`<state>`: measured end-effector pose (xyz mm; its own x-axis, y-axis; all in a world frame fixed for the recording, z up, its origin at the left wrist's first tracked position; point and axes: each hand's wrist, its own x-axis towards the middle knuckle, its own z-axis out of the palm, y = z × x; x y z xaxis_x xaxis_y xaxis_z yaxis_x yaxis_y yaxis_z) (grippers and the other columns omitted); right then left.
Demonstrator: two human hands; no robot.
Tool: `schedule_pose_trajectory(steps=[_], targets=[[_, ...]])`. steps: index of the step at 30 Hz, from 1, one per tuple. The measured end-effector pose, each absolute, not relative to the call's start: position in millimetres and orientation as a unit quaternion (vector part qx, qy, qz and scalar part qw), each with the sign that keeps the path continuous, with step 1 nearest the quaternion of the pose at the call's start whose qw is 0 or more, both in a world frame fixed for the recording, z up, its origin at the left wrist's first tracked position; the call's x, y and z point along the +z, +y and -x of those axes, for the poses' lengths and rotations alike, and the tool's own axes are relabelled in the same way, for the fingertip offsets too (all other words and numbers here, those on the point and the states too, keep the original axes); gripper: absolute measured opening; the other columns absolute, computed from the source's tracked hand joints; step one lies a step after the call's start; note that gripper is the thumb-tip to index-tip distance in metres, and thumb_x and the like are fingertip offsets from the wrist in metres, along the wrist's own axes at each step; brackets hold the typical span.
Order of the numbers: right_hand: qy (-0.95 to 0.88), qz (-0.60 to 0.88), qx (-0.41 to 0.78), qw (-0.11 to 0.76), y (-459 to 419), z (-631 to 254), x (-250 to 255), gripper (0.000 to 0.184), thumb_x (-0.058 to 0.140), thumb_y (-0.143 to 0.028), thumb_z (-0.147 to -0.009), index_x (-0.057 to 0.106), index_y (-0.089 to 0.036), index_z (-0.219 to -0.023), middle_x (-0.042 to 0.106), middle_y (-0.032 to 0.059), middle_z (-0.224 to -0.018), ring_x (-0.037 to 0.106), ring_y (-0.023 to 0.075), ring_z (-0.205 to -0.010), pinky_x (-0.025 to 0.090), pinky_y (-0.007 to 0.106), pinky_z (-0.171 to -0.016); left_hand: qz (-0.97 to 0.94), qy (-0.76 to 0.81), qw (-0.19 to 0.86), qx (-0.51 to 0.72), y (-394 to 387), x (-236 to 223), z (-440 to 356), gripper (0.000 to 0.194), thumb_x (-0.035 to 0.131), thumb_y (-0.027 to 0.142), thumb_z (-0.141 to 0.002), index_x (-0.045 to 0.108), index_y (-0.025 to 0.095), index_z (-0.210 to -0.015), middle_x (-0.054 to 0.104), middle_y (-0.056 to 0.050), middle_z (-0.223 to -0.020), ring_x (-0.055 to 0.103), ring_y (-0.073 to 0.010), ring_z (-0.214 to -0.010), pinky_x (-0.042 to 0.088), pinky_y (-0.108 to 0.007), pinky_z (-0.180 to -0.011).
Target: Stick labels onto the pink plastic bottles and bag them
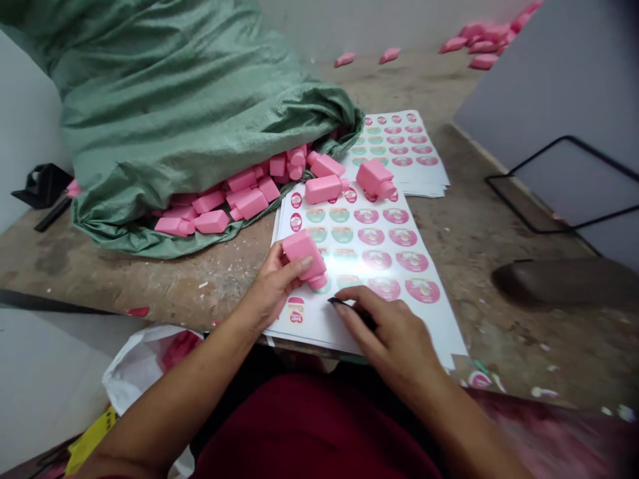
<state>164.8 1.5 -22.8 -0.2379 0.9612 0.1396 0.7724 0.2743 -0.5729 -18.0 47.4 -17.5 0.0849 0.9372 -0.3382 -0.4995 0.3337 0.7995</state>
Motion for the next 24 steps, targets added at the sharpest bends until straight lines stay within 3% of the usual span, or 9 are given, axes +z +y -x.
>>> schedule_pose_trajectory(steps=[4, 7, 13, 20, 24], targets=[[-0.785, 0.55, 0.179, 0.222, 4.3, -136.2, -21.3, 0.02, 0.048, -0.03, -0.092, 0.067, -0.025, -0.091, 0.066, -0.0015, -0.059, 0.054, 0.0172, -0.051, 0.034, 0.029, -0.059, -0.176, 0.403, 0.727, 0.527, 56.4, -20.1, 25.1, 0.033, 0.072, 0.029, -0.082, 0.061, 0.015, -0.11, 0.07, -0.007, -0.097, 0.067, -0.0174, -0.088, 0.054, -0.027, -0.074], [-0.795, 0.551, 0.151, 0.205, 7.4, -129.9, -24.1, 0.02, 0.047, -0.029, -0.092, 0.066, -0.024, -0.089, 0.065, -0.0014, -0.057, 0.052, 0.0177, -0.052, 0.03, 0.029, -0.06, -0.135, 0.369, 0.739, 0.548, 57.2, -21.8, 28.6, 0.029, 0.064, 0.029, -0.088, 0.062, 0.014, -0.112, 0.071, -0.008, -0.095, 0.069, -0.0187, -0.091, 0.055, -0.029, -0.078], [-0.801, 0.559, 0.117, 0.178, 6.7, -126.8, -25.7, 0.022, 0.045, -0.03, -0.093, 0.066, -0.024, -0.086, 0.062, -0.0015, -0.054, 0.045, 0.0167, -0.049, 0.028, 0.03, -0.061, -0.1, 0.353, 0.747, 0.555, 53.8, -24.8, 29.5, 0.036, 0.065, 0.026, -0.088, 0.058, 0.015, -0.122, 0.072, -0.008, -0.097, 0.068, -0.0227, -0.103, 0.053, -0.037, -0.093], [-0.809, 0.552, 0.079, 0.185, 5.2, -125.9, -25.2, 0.023, 0.046, -0.029, -0.093, 0.067, -0.022, -0.086, 0.062, -0.0003, -0.055, 0.044, 0.0173, -0.05, 0.027, 0.029, -0.061, -0.08, 0.345, 0.749, 0.559, 54.0, -23.9, 30.3, 0.025, 0.058, 0.026, -0.093, 0.06, 0.013, -0.114, 0.071, -0.008, -0.095, 0.069, -0.0194, -0.095, 0.055, -0.034, -0.087], [-0.809, 0.557, 0.073, 0.175, 5.2, -123.9, -24.6, 0.022, 0.047, -0.029, -0.093, 0.067, -0.023, -0.085, 0.063, -0.0012, -0.054, 0.042, 0.0175, -0.049, 0.026, 0.029, -0.06, -0.086, 0.349, 0.75, 0.555, 53.8, -22.2, 29.4, 0.029, 0.059, 0.025, -0.092, 0.059, 0.014, -0.119, 0.071, -0.008, -0.092, 0.069, -0.02, -0.097, 0.054, -0.033, -0.089]])
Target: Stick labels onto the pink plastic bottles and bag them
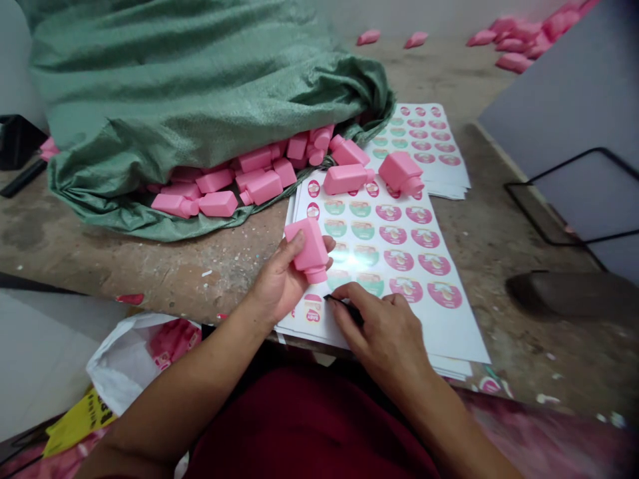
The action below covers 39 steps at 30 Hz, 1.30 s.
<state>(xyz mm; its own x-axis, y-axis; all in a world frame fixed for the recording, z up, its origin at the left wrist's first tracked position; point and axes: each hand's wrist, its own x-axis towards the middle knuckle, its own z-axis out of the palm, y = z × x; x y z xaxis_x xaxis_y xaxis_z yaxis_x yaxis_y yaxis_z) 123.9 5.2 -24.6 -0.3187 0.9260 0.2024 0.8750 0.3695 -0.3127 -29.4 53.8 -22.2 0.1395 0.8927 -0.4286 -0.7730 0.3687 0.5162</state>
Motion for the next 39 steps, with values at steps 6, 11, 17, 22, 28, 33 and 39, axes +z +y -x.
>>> schedule_pose_trajectory(steps=[6, 11, 17, 22, 28, 33, 39], targets=[[-0.825, 0.54, 0.01, 0.165, 2.2, -119.0, -24.8, 0.021, 0.048, -0.024, -0.094, 0.065, -0.02, -0.085, 0.073, 0.0019, -0.067, 0.04, 0.016, -0.047, 0.026, 0.033, -0.063, -0.095, 0.349, 0.749, 0.554, 52.3, -22.8, 29.4, 0.041, 0.066, 0.028, -0.088, 0.057, 0.014, -0.126, 0.071, -0.008, -0.095, 0.068, -0.0208, -0.1, 0.052, -0.034, -0.093], [-0.797, 0.579, 0.093, 0.146, 5.3, -122.1, -24.9, 0.019, 0.051, -0.031, -0.093, 0.066, -0.023, -0.086, 0.068, 0.0002, -0.061, 0.047, 0.0186, -0.049, 0.029, 0.03, -0.058, -0.097, 0.341, 0.751, 0.557, 51.7, -24.2, 29.3, 0.031, 0.064, 0.026, -0.089, 0.063, 0.011, -0.116, 0.071, -0.01, -0.096, 0.067, -0.0208, -0.098, 0.05, -0.034, -0.092], [-0.774, 0.593, 0.161, 0.157, 6.4, -127.0, -24.1, 0.018, 0.051, -0.035, -0.09, 0.067, -0.026, -0.089, 0.07, -0.001, -0.065, 0.055, 0.0203, -0.054, 0.032, 0.028, -0.057, -0.094, 0.342, 0.751, 0.557, 52.2, -25.8, 29.5, 0.025, 0.064, 0.026, -0.09, 0.064, 0.012, -0.11, 0.071, -0.01, -0.097, 0.066, -0.0215, -0.102, 0.05, -0.034, -0.093], [-0.802, 0.567, 0.069, 0.176, 3.7, -121.3, -25.8, 0.021, 0.049, -0.031, -0.091, 0.067, -0.023, -0.083, 0.063, -0.0006, -0.055, 0.044, 0.0173, -0.047, 0.028, 0.031, -0.06, -0.095, 0.342, 0.749, 0.559, 52.5, -27.4, 30.0, 0.024, 0.064, 0.027, -0.089, 0.064, 0.012, -0.108, 0.07, -0.01, -0.097, 0.066, -0.0194, -0.097, 0.048, -0.034, -0.094], [-0.795, 0.581, 0.026, 0.172, 8.4, -115.4, -34.5, 0.031, 0.052, -0.044, -0.091, 0.066, -0.022, -0.074, 0.058, 0.0005, -0.05, 0.037, 0.0165, -0.046, 0.029, 0.033, -0.064, -0.102, 0.343, 0.749, 0.558, 51.8, -27.8, 29.6, 0.021, 0.065, 0.026, -0.089, 0.065, 0.011, -0.104, 0.071, -0.009, -0.095, 0.067, -0.0187, -0.095, 0.048, -0.033, -0.094], [-0.719, 0.61, 0.248, 0.223, 9.3, -120.3, -28.3, 0.03, 0.06, -0.047, -0.082, 0.059, -0.022, -0.066, 0.057, -0.0007, -0.055, 0.041, 0.015, -0.053, 0.03, 0.03, -0.06, -0.113, 0.36, 0.735, 0.563, 53.0, -26.4, 28.4, 0.021, 0.066, 0.024, -0.087, 0.065, 0.009, -0.101, 0.072, -0.01, -0.092, 0.068, -0.0205, -0.097, 0.048, -0.033, -0.093], [-0.522, 0.561, 0.541, 0.346, 7.4, -134.3, 6.9, 0.027, 0.069, -0.044, -0.076, 0.056, -0.022, -0.066, 0.047, -0.0035, -0.059, 0.039, 0.0119, -0.056, 0.028, 0.025, -0.052, -0.17, 0.399, 0.72, 0.542, 50.7, -18.9, 25.6, 0.027, 0.071, 0.022, -0.081, 0.06, 0.014, -0.104, 0.071, -0.009, -0.1, 0.068, -0.0211, -0.092, 0.052, -0.032, -0.079]])
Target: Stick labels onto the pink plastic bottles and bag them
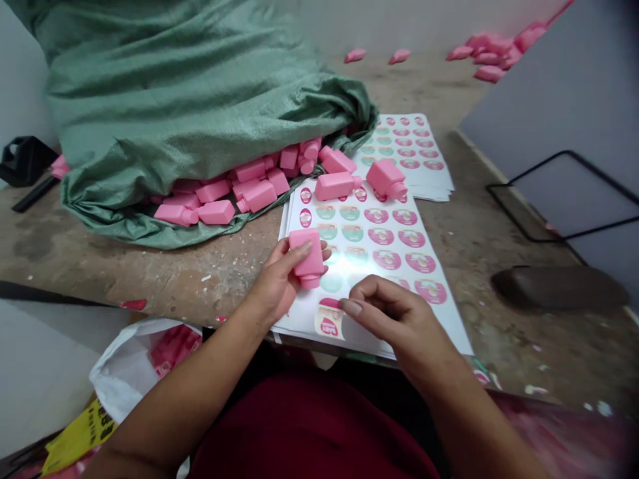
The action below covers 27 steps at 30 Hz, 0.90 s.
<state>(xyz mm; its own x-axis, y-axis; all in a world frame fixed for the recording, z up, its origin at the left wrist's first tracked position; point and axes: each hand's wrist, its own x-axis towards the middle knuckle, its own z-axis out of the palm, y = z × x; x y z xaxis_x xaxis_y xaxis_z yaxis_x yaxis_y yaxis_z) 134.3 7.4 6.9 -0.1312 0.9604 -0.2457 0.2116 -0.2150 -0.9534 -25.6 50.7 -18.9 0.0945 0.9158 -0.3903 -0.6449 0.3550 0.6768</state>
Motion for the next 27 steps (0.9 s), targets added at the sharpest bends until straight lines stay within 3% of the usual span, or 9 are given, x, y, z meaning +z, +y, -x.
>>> schedule_pose_trajectory(steps=[3, 5, 11, 20, 24, 27], targets=[[-0.508, 0.579, 0.518, 0.374, 11.7, -138.0, 20.5, 0.019, 0.071, -0.04, -0.074, 0.067, -0.023, -0.078, 0.036, -0.006, -0.055, 0.031, 0.0114, -0.054, 0.023, 0.026, -0.051, -0.22, 0.411, 0.725, 0.507, 41.2, -10.7, 22.3, 0.046, 0.078, 0.026, -0.075, 0.054, 0.02, -0.114, 0.069, -0.007, -0.107, 0.068, -0.0201, -0.086, 0.053, -0.031, -0.073], [-0.515, 0.587, 0.494, 0.383, 15.2, -140.0, 25.0, 0.023, 0.07, -0.04, -0.075, 0.072, -0.023, -0.09, 0.028, -0.008, -0.054, 0.026, 0.011, -0.053, 0.019, 0.027, -0.052, -0.232, 0.41, 0.737, 0.484, 32.7, -5.3, 20.1, 0.053, 0.079, 0.033, -0.077, 0.053, 0.023, -0.121, 0.067, -0.007, -0.11, 0.067, -0.0197, -0.09, 0.053, -0.031, -0.077], [-0.512, 0.593, 0.478, 0.397, 21.1, -145.9, 18.2, 0.038, 0.069, -0.041, -0.076, 0.075, -0.021, -0.108, 0.026, -0.0091, -0.054, 0.024, 0.0105, -0.052, 0.023, 0.028, -0.052, -0.232, 0.413, 0.756, 0.451, 16.1, 1.8, 15.9, 0.051, 0.057, 0.059, -0.089, 0.054, 0.025, -0.127, 0.062, -0.01, -0.119, 0.065, -0.0198, -0.09, 0.055, -0.03, -0.068], [-0.538, 0.578, 0.474, 0.389, 29.1, -156.9, -5.8, 0.04, 0.071, -0.049, -0.074, 0.078, -0.023, -0.104, 0.028, -0.0088, -0.05, 0.027, 0.0103, -0.048, 0.026, 0.027, -0.048, -0.225, 0.414, 0.764, 0.441, 14.8, 0.6, 10.3, 0.051, 0.046, 0.057, -0.095, 0.047, 0.023, -0.133, 0.062, -0.013, -0.122, 0.066, -0.0232, -0.097, 0.056, -0.033, -0.07], [-0.541, 0.581, 0.469, 0.387, 28.7, -157.4, -6.3, 0.039, 0.071, -0.049, -0.075, 0.078, -0.023, -0.103, 0.032, -0.008, -0.051, 0.03, 0.0106, -0.049, 0.027, 0.026, -0.049, -0.232, 0.405, 0.769, 0.437, 13.8, 2.9, 9.7, 0.055, 0.05, 0.059, -0.093, 0.046, 0.023, -0.134, 0.064, -0.012, -0.118, 0.067, -0.0235, -0.095, 0.056, -0.034, -0.072], [-0.544, 0.586, 0.458, 0.388, 28.3, -156.0, -5.1, 0.04, 0.071, -0.05, -0.075, 0.078, -0.022, -0.104, 0.033, -0.0079, -0.051, 0.031, 0.0108, -0.048, 0.028, 0.026, -0.048, -0.241, 0.408, 0.766, 0.435, 11.8, 5.2, 9.1, 0.052, 0.061, 0.051, -0.09, 0.048, 0.024, -0.132, 0.062, -0.01, -0.119, 0.066, -0.0211, -0.097, 0.055, -0.032, -0.075]])
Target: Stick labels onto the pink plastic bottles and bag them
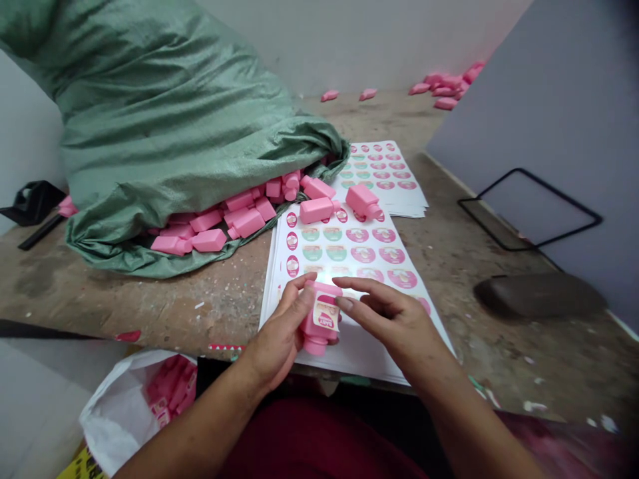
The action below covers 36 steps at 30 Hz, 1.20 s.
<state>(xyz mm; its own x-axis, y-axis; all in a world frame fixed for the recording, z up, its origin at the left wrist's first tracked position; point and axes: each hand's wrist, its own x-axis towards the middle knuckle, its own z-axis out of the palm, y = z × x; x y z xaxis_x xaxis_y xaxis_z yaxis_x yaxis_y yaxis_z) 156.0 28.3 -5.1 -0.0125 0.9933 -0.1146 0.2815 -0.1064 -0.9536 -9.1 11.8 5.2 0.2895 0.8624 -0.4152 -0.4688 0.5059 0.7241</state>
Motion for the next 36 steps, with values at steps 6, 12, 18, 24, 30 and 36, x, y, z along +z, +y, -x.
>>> schedule_pose_trajectory(steps=[6, 12, 18, 24, 30, 36], targets=[[-0.597, 0.611, 0.367, 0.368, 25.1, -159.9, -2.3, 0.038, 0.067, -0.049, -0.081, 0.078, -0.023, -0.105, 0.048, -0.0044, -0.056, 0.043, 0.0117, -0.052, 0.034, 0.026, -0.052, -0.256, 0.425, 0.753, 0.432, 8.0, 6.2, 10.2, 0.047, 0.07, 0.03, -0.084, 0.049, 0.024, -0.126, 0.061, -0.006, -0.115, 0.065, -0.0176, -0.093, 0.055, -0.029, -0.073], [-0.617, 0.607, 0.317, 0.388, 18.8, -153.6, 3.4, 0.041, 0.067, -0.047, -0.082, 0.073, -0.025, -0.116, 0.054, -0.0037, -0.062, 0.048, 0.0134, -0.057, 0.037, 0.027, -0.056, -0.265, 0.425, 0.761, 0.413, 5.2, 5.0, 7.5, 0.05, 0.074, 0.026, -0.079, 0.049, 0.023, -0.122, 0.059, -0.007, -0.112, 0.062, -0.0164, -0.091, 0.056, -0.029, -0.07], [-0.594, 0.594, 0.367, 0.4, 22.1, -141.9, -2.3, 0.045, 0.069, -0.046, -0.079, 0.068, -0.023, -0.117, 0.047, -0.0066, -0.059, 0.047, 0.0135, -0.056, 0.039, 0.028, -0.056, -0.297, 0.481, 0.75, 0.344, -5.9, 7.0, 35.3, 0.074, 0.08, 0.024, -0.066, 0.043, 0.029, -0.13, 0.059, -0.009, -0.122, 0.065, -0.019, -0.092, 0.054, -0.027, -0.07], [-0.599, 0.615, 0.36, 0.364, 27.4, -160.8, -23.5, 0.047, 0.069, -0.058, -0.075, 0.073, -0.024, -0.106, 0.062, -0.0002, -0.069, 0.058, 0.0179, -0.06, 0.047, 0.029, -0.054, -0.55, 0.644, 0.532, 0.017, -55.4, 42.0, 173.0, 0.075, 0.08, 0.029, -0.065, 0.055, 0.038, -0.135, 0.069, -0.004, -0.121, 0.064, -0.0311, -0.11, 0.05, -0.04, -0.093], [-0.614, 0.606, 0.35, 0.365, 33.9, -157.7, -44.6, 0.053, 0.061, -0.069, -0.076, 0.075, -0.027, -0.105, 0.073, 0.0054, -0.083, 0.07, 0.0248, -0.074, 0.054, 0.029, -0.055, -0.65, 0.7, 0.269, 0.123, -5.3, 54.4, 196.8, 0.041, 0.059, 0.033, -0.086, 0.064, 0.027, -0.126, 0.07, -0.009, -0.125, 0.065, -0.0278, -0.112, 0.047, -0.04, -0.098], [-0.647, 0.598, 0.339, 0.331, 23.2, -150.3, -28.0, 0.04, 0.055, -0.061, -0.086, 0.068, -0.026, -0.1, 0.07, 0.0029, -0.08, 0.065, 0.0196, -0.065, 0.048, 0.028, -0.055, -0.696, 0.699, 0.101, 0.127, 106.8, 7.5, 173.6, 0.048, 0.05, 0.009, -0.081, 0.061, 0.019, -0.127, 0.058, -0.017, -0.137, 0.048, -0.0336, -0.128, 0.032, -0.053, -0.109]])
